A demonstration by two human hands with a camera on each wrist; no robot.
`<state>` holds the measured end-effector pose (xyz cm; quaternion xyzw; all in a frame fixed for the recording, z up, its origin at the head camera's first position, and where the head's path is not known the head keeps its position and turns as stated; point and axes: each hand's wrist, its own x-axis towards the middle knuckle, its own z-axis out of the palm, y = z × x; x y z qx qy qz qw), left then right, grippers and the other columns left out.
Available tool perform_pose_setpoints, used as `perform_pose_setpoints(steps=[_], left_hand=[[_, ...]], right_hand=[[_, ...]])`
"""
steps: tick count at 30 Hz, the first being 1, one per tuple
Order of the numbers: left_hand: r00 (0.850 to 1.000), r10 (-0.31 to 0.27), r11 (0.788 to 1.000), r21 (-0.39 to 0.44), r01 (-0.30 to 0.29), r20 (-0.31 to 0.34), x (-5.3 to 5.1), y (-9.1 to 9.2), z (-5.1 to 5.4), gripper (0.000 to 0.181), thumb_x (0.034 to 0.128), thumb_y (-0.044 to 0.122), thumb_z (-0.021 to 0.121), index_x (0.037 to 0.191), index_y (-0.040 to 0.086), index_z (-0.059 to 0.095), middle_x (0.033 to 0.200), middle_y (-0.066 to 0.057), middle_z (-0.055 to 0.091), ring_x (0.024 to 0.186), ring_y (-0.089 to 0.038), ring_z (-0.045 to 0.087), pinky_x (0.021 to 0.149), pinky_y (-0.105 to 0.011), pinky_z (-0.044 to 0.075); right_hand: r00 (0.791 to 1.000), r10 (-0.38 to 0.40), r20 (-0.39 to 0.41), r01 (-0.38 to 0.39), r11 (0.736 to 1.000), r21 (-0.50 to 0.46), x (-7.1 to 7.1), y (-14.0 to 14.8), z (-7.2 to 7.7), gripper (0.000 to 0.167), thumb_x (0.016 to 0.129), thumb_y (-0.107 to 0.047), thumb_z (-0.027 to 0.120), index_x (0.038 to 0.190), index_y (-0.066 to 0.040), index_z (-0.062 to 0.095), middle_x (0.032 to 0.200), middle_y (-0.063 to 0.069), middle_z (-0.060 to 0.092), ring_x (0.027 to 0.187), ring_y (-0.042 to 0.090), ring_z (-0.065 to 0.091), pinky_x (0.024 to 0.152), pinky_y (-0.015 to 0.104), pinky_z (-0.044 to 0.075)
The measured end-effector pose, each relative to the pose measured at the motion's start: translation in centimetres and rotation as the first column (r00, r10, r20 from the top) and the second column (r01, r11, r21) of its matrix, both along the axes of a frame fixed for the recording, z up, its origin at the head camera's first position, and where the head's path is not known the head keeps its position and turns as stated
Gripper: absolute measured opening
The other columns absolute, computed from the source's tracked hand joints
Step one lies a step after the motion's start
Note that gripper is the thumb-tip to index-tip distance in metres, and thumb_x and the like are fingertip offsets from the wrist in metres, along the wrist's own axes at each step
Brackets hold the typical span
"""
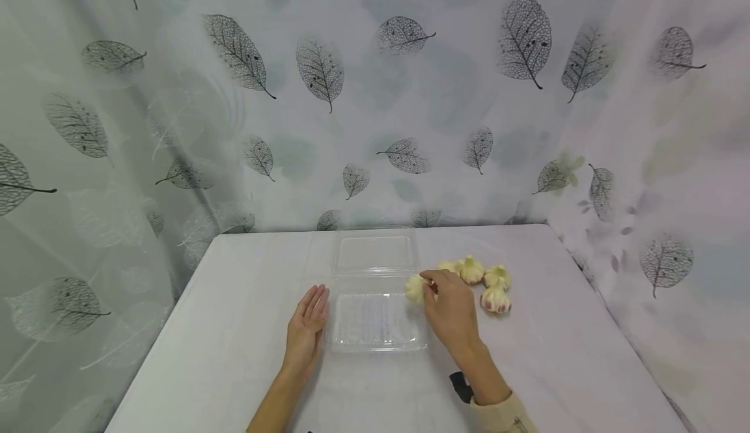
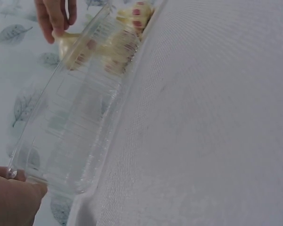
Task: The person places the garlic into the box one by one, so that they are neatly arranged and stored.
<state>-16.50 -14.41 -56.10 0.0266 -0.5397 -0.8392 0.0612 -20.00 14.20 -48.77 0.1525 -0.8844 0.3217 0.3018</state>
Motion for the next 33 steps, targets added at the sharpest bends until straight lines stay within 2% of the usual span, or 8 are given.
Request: perform_pose_setpoints(steps=[7, 14, 22, 33], left_hand=[[1.000, 0.004, 1.000, 0.014, -0.004, -0.003, 0.0, 0.1, 0.1, 0.069, 0.0989, -0.019, 0.036, 0.163, 0.000, 0.021, 0.170, -0.015, 0.026, 0.158, -0.026, 0.025, 0.125, -0.031, 0.029], [1.000, 0.004, 1.000, 0.004, -0.004, -0.005, -0.1, 0.0, -0.1, 0.068, 0.0995, -0.019, 0.035, 0.163, 0.000, 0.020, 0.170, -0.015, 0.026, 0.158, -0.027, 0.025, 0.124, -0.028, 0.030], [1.000, 0.008, 1.000, 0.028, -0.008, -0.004, -0.2, 0.1, -0.2, 0.070, 0.0978, -0.020, 0.035, 0.163, 0.000, 0.020, 0.169, -0.015, 0.027, 0.157, -0.026, 0.026, 0.123, -0.026, 0.033], [1.000, 0.013, 1.000, 0.023, -0.013, 0.005, -0.2, 0.1, -0.1, 0.069, 0.0977, -0.020, 0.035, 0.163, 0.000, 0.021, 0.169, -0.016, 0.027, 0.157, -0.026, 0.026, 0.123, -0.027, 0.032]], right_hand=[[1.000, 0.022, 0.022, -0.022, 1.000, -0.003, -0.3, -0.6, 0.0, 0.024, 0.082, 0.004, 0.082, 0.105, -0.004, 0.079, 0.096, 0.008, 0.076, 0.076, 0.018, 0.068, 0.064, 0.036, 0.059], [0.999, 0.050, 0.001, -0.050, 0.999, 0.010, -0.5, -1.2, -0.2, 0.024, 0.082, 0.005, 0.082, 0.104, -0.004, 0.079, 0.094, 0.007, 0.075, 0.076, 0.017, 0.068, 0.063, 0.035, 0.059], [0.999, 0.052, -0.015, -0.052, 0.998, 0.021, -0.8, -1.8, -0.6, 0.025, 0.080, 0.006, 0.083, 0.103, -0.003, 0.078, 0.090, 0.008, 0.074, 0.074, 0.017, 0.066, 0.060, 0.033, 0.057], [0.996, 0.069, 0.061, -0.071, 0.997, 0.025, -1.4, -2.5, -2.1, 0.023, 0.080, 0.005, 0.084, 0.101, -0.004, 0.079, 0.090, 0.006, 0.074, 0.076, 0.016, 0.066, 0.063, 0.033, 0.059]])
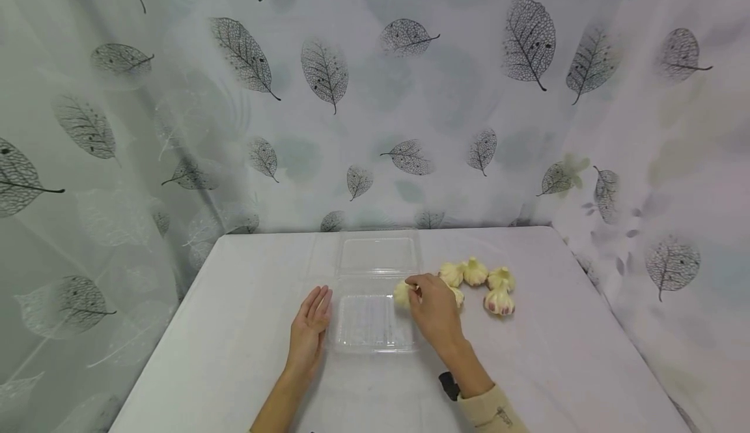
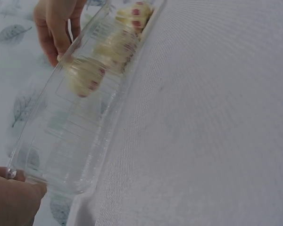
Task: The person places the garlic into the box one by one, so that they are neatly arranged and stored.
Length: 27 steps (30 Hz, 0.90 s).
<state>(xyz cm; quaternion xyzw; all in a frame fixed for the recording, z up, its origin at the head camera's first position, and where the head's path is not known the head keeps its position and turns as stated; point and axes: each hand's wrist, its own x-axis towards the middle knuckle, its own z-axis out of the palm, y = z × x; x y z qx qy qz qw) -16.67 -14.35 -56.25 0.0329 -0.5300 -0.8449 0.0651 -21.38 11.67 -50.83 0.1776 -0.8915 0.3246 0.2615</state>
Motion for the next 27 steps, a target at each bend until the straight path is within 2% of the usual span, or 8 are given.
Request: perform_pose_setpoints(steps=[6, 13, 20, 27], left_hand=[[1.000, 0.002, 1.000, 0.003, -0.001, -0.007, 0.1, 0.1, 0.2, 0.070, 0.0973, -0.021, 0.035, 0.162, 0.000, 0.022, 0.169, -0.016, 0.028, 0.157, -0.026, 0.027, 0.124, -0.028, 0.031], [1.000, -0.013, 1.000, -0.022, 0.013, -0.003, 0.4, -0.1, 0.2, 0.065, 0.1022, -0.015, 0.038, 0.163, 0.003, 0.022, 0.170, -0.013, 0.026, 0.157, -0.024, 0.027, 0.120, -0.021, 0.035], [1.000, -0.011, 1.000, -0.025, 0.011, -0.003, 0.4, -0.2, 0.2, 0.066, 0.1016, -0.016, 0.038, 0.163, 0.003, 0.022, 0.169, -0.011, 0.028, 0.157, -0.023, 0.027, 0.119, -0.019, 0.037], [1.000, 0.001, 1.000, -0.011, -0.001, -0.007, 0.3, -0.1, 0.0, 0.064, 0.1018, -0.016, 0.040, 0.161, 0.005, 0.027, 0.169, -0.015, 0.028, 0.156, -0.024, 0.029, 0.119, -0.020, 0.038]], right_hand=[[1.000, 0.022, 0.008, -0.022, 1.000, -0.002, -0.2, -0.2, -0.4, 0.024, 0.079, 0.007, 0.084, 0.099, -0.004, 0.078, 0.089, 0.006, 0.073, 0.076, 0.017, 0.066, 0.064, 0.033, 0.059], [0.999, 0.022, 0.025, -0.023, 0.999, 0.030, -0.5, -0.3, -0.8, 0.022, 0.079, 0.006, 0.083, 0.099, -0.004, 0.078, 0.092, 0.007, 0.074, 0.077, 0.017, 0.066, 0.067, 0.034, 0.060], [0.999, 0.026, 0.031, -0.028, 0.999, 0.043, -0.8, -0.4, -1.1, 0.021, 0.079, 0.005, 0.083, 0.098, -0.004, 0.078, 0.091, 0.007, 0.073, 0.077, 0.018, 0.066, 0.066, 0.033, 0.060], [0.999, 0.034, 0.027, -0.035, 0.998, 0.051, -1.1, -0.4, -1.6, 0.021, 0.079, 0.005, 0.083, 0.097, -0.004, 0.078, 0.089, 0.006, 0.072, 0.076, 0.017, 0.065, 0.066, 0.034, 0.059]])
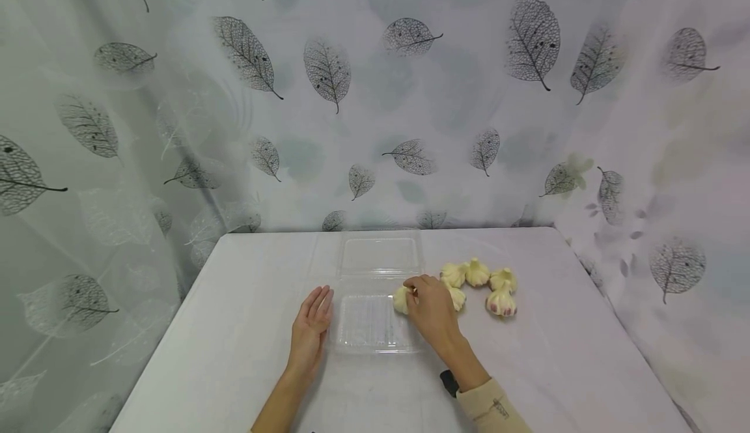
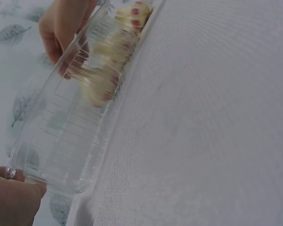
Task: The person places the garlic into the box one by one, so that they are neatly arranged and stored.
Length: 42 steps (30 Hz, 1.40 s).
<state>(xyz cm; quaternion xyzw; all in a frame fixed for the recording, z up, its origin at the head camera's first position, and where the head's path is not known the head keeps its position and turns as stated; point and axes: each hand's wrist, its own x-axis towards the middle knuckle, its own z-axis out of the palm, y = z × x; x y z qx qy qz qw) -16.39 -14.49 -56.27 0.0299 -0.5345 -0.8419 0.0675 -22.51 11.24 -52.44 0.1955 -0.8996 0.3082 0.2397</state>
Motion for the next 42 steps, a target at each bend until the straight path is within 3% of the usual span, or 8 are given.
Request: perform_pose_setpoints(steps=[16, 26, 33, 42], left_hand=[[1.000, -0.009, 1.000, -0.012, 0.008, -0.018, -0.1, 0.0, 0.0, 0.066, 0.1009, -0.017, 0.038, 0.162, -0.001, 0.019, 0.169, -0.015, 0.026, 0.158, -0.028, 0.024, 0.121, -0.022, 0.035], [1.000, -0.002, 1.000, 0.000, 0.002, -0.007, -0.2, 0.1, 0.0, 0.067, 0.0994, -0.019, 0.037, 0.162, 0.000, 0.021, 0.169, -0.014, 0.028, 0.157, -0.025, 0.027, 0.120, -0.022, 0.036], [1.000, 0.001, 1.000, 0.001, -0.001, -0.006, -0.3, 0.1, -0.1, 0.067, 0.0994, -0.019, 0.038, 0.162, 0.000, 0.022, 0.169, -0.013, 0.029, 0.157, -0.025, 0.027, 0.120, -0.022, 0.036], [1.000, 0.007, 1.000, 0.006, -0.007, 0.004, -0.2, 0.2, 0.1, 0.068, 0.0985, -0.020, 0.037, 0.162, 0.000, 0.021, 0.169, -0.015, 0.028, 0.157, -0.026, 0.027, 0.121, -0.024, 0.036]], right_hand=[[1.000, -0.019, 0.021, 0.019, 1.000, -0.010, -0.3, 0.2, -0.5, 0.021, 0.081, -0.001, 0.084, 0.101, -0.004, 0.078, 0.092, 0.006, 0.072, 0.075, 0.016, 0.066, 0.062, 0.031, 0.058], [0.998, -0.054, 0.029, 0.056, 0.996, -0.074, 0.1, 0.8, 0.4, 0.025, 0.085, -0.016, 0.087, 0.105, -0.004, 0.078, 0.096, 0.009, 0.073, 0.076, 0.021, 0.069, 0.062, 0.035, 0.059], [0.993, -0.110, -0.032, 0.107, 0.989, -0.099, 0.2, 1.7, 0.7, 0.017, 0.090, -0.011, 0.081, 0.105, -0.003, 0.078, 0.095, 0.009, 0.074, 0.076, 0.020, 0.069, 0.062, 0.037, 0.061], [0.981, -0.173, -0.089, 0.162, 0.979, -0.127, -0.3, 2.9, 0.5, 0.017, 0.086, -0.002, 0.079, 0.103, 0.000, 0.078, 0.096, 0.012, 0.075, 0.075, 0.024, 0.071, 0.062, 0.041, 0.061]])
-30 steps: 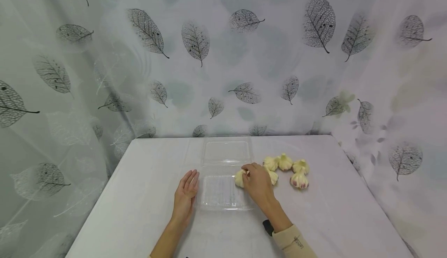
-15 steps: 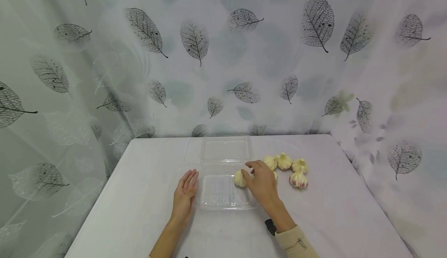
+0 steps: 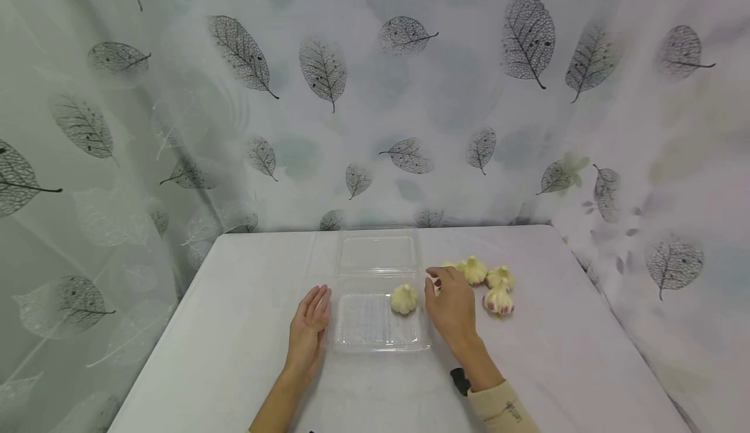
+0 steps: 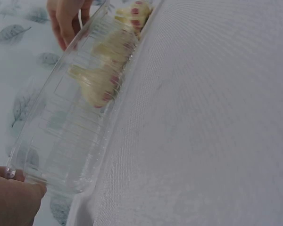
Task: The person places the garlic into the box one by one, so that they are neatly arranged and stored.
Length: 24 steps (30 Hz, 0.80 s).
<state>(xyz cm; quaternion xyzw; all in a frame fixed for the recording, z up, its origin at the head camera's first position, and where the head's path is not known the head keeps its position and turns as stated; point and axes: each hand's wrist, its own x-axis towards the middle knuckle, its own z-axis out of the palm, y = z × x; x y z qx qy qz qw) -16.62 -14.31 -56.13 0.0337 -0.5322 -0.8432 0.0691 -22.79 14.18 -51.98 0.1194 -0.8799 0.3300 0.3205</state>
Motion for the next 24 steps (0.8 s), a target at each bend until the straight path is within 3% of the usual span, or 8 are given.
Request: perform_pose_setpoints(steps=[13, 24], left_hand=[[1.000, 0.005, 1.000, 0.004, -0.005, 0.009, 0.3, 0.0, 0.3, 0.069, 0.0983, -0.020, 0.037, 0.162, 0.000, 0.021, 0.168, -0.014, 0.029, 0.157, -0.026, 0.028, 0.125, -0.031, 0.032], [1.000, 0.002, 1.000, 0.000, -0.002, 0.000, 0.3, 0.1, 0.4, 0.068, 0.0987, -0.020, 0.035, 0.162, 0.000, 0.020, 0.169, -0.015, 0.028, 0.157, -0.026, 0.028, 0.125, -0.030, 0.031]], right_hand=[[1.000, -0.021, 0.023, 0.021, 0.999, -0.024, 0.3, 1.2, -0.2, 0.023, 0.081, 0.000, 0.083, 0.103, 0.000, 0.078, 0.099, 0.014, 0.072, 0.079, 0.027, 0.069, 0.062, 0.043, 0.058], [0.998, -0.042, 0.050, 0.042, 0.999, -0.005, 0.1, 1.6, -1.1, 0.031, 0.079, 0.002, 0.084, 0.109, 0.002, 0.078, 0.097, 0.019, 0.069, 0.076, 0.030, 0.066, 0.058, 0.045, 0.054]])
